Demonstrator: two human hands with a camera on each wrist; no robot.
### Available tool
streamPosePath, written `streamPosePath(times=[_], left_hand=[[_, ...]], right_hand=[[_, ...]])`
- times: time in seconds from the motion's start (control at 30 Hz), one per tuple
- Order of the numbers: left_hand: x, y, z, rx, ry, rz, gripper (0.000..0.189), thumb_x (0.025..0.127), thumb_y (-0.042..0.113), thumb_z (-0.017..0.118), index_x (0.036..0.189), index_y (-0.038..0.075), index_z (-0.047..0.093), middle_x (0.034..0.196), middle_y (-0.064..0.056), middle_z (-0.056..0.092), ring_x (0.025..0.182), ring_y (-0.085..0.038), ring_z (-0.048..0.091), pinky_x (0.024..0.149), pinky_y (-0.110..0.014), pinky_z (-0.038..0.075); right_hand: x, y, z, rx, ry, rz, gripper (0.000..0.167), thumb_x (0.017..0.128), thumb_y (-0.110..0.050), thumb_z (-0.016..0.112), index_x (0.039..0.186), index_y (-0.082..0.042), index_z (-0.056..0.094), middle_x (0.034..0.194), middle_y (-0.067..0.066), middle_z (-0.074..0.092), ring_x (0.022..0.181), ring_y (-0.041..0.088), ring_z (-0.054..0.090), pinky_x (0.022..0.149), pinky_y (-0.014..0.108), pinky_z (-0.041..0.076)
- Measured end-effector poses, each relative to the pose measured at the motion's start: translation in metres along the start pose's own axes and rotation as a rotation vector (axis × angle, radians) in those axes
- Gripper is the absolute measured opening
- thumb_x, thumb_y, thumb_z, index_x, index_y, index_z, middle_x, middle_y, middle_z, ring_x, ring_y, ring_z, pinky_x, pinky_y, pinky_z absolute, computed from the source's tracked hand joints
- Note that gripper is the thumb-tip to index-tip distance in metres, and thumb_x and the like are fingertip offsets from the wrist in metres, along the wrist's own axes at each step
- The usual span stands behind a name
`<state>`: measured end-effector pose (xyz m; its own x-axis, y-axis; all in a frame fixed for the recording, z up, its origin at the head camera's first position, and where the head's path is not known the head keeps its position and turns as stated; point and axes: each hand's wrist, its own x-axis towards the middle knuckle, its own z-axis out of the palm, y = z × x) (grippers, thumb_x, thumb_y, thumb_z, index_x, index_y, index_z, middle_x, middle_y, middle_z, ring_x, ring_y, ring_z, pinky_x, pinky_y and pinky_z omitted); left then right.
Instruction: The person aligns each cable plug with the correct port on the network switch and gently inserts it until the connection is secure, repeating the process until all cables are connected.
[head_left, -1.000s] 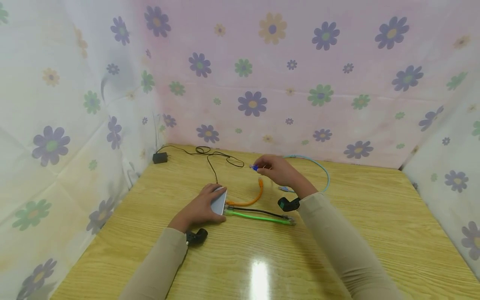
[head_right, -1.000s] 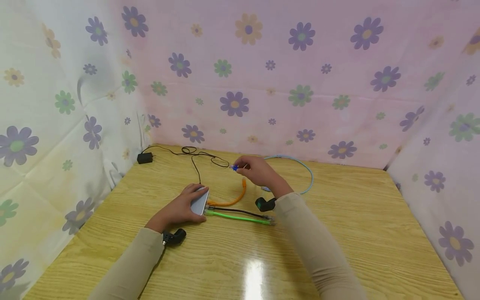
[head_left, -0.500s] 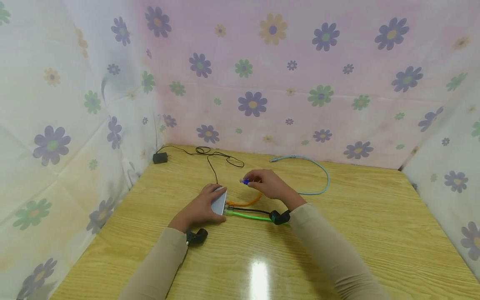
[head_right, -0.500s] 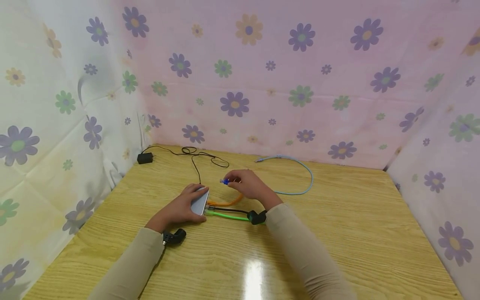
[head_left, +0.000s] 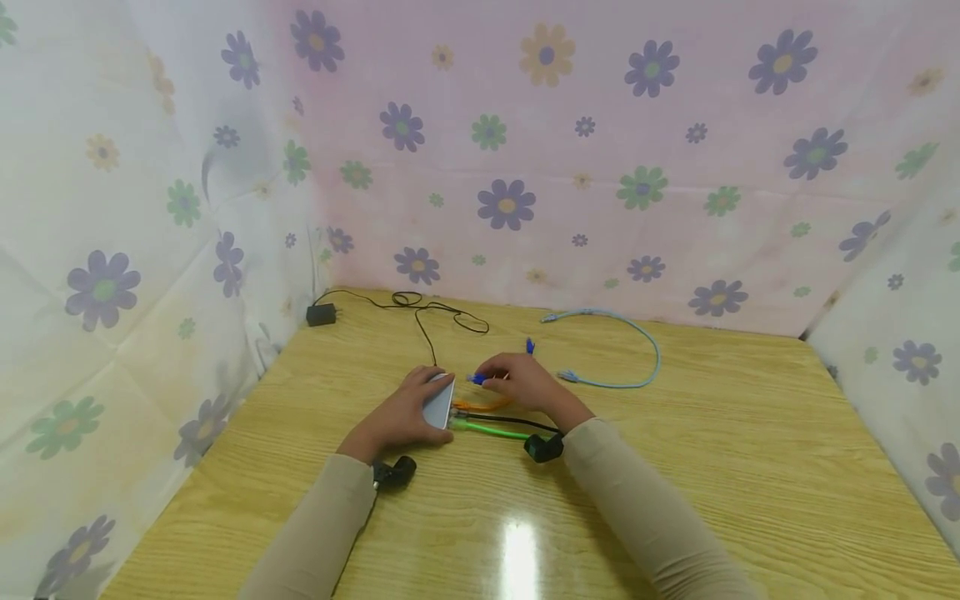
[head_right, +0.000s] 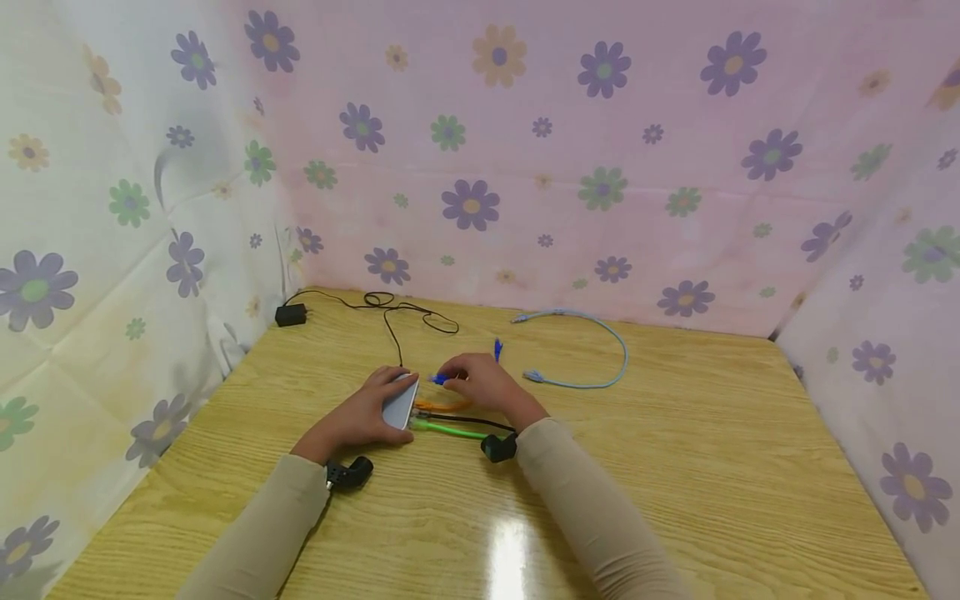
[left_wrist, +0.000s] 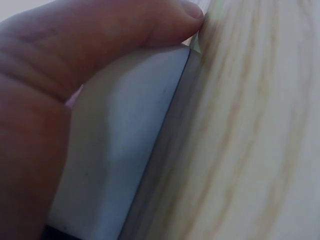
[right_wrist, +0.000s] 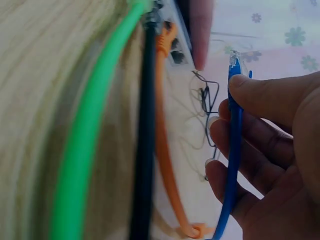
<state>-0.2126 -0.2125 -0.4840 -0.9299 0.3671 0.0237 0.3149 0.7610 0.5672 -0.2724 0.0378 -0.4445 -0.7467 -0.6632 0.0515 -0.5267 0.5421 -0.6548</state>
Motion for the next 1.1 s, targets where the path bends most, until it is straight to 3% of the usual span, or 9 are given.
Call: streamPosePath(times=[1.1], left_hand=[[0.001, 0.002, -0.001, -0.031, -0.004, -0.013, 0.098, 0.067, 0.046, 0.082, 0.152, 0.026, 0.035, 0.155, 0.002, 0.028, 0.137, -0.023, 0.030, 0.095, -0.041, 0.042]], right_hand=[[0.005, -0.003, 0.024, -0.071, -0.057, 0.000, 0.027, 0.099, -0.021, 0.055, 0.121, -0.015, 0.069, 0.111, 0.000, 0.068, 0.098, 0.012, 0.063, 0.085, 0.033, 0.051]])
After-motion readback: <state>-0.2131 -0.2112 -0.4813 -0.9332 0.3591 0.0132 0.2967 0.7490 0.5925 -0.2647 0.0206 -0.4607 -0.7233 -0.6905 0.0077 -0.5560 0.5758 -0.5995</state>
